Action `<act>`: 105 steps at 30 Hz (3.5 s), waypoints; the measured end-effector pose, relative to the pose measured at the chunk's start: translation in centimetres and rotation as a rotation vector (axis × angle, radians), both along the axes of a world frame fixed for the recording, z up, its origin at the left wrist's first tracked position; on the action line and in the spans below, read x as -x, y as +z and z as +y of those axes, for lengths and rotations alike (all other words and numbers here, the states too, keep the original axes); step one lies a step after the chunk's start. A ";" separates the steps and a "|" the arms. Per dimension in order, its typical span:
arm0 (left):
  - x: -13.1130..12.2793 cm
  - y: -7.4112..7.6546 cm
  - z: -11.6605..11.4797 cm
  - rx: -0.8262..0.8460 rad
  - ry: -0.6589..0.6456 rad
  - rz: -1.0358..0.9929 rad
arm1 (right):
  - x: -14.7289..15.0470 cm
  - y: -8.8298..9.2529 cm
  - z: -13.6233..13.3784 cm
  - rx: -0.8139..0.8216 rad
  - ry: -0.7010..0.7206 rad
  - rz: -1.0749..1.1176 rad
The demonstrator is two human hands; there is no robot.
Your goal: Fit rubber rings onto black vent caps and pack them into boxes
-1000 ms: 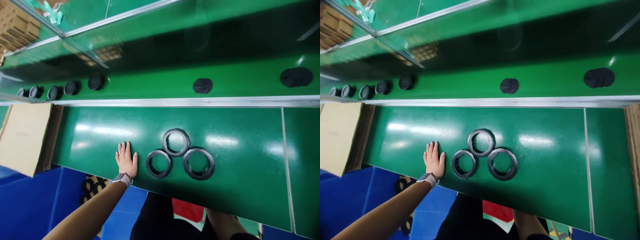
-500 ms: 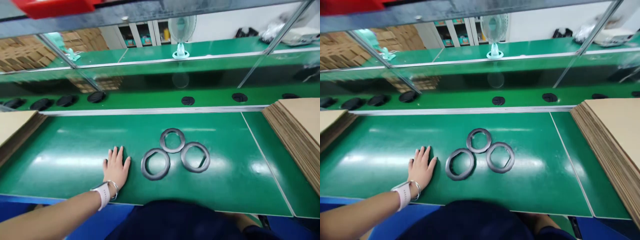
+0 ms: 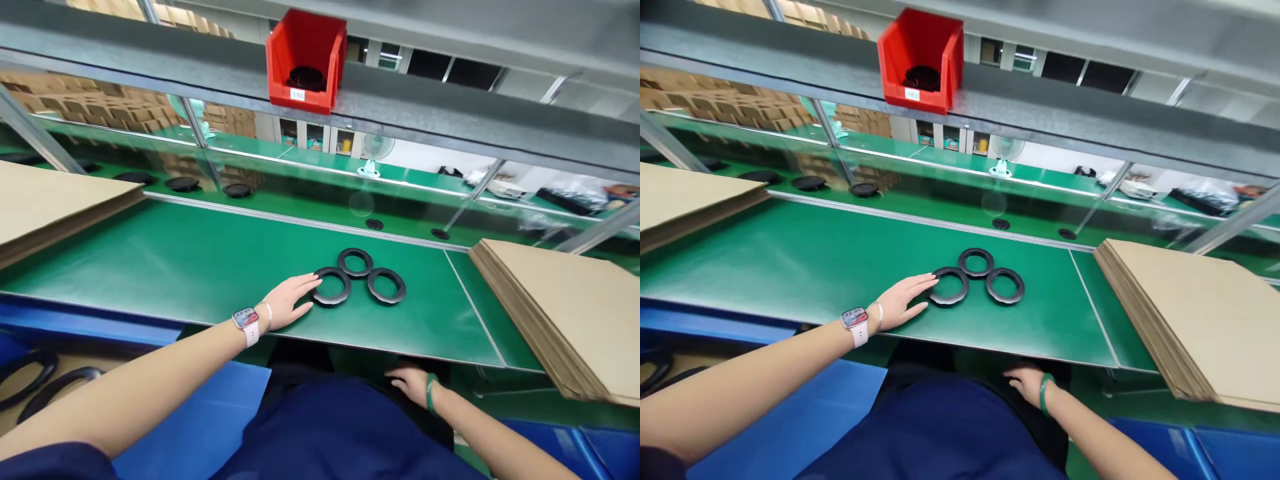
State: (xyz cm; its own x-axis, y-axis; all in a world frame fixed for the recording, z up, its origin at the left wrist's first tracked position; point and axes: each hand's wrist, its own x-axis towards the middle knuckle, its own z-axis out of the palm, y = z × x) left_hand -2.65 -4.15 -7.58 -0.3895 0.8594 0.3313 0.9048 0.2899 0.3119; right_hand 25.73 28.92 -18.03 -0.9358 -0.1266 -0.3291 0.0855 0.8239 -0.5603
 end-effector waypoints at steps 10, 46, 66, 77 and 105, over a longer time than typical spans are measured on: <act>1.0 -1.9 0.6 -0.034 -0.037 -0.002 | 0.2 14.4 6.6 0.233 -0.489 0.623; 0.9 1.7 9.0 -0.686 0.276 -1.494 | 36.3 13.2 8.5 0.260 -0.437 0.859; -8.2 -0.1 6.9 -0.473 0.543 -1.231 | 20.3 12.8 -4.5 0.018 0.514 0.985; -7.8 -0.1 7.6 -0.454 0.546 -1.213 | 21.6 12.3 -3.3 0.031 0.585 1.008; -7.5 0.2 7.8 -0.388 0.539 -1.145 | 20.4 13.7 -5.0 -0.239 0.542 0.741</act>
State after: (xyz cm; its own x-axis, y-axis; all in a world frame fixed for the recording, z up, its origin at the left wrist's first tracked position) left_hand 4.89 3.65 -7.37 -0.8725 0.4344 -0.2235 -0.1232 0.2472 0.9611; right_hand 5.32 23.90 -4.34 -0.7504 -0.6113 0.2512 -0.6520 0.7470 -0.1297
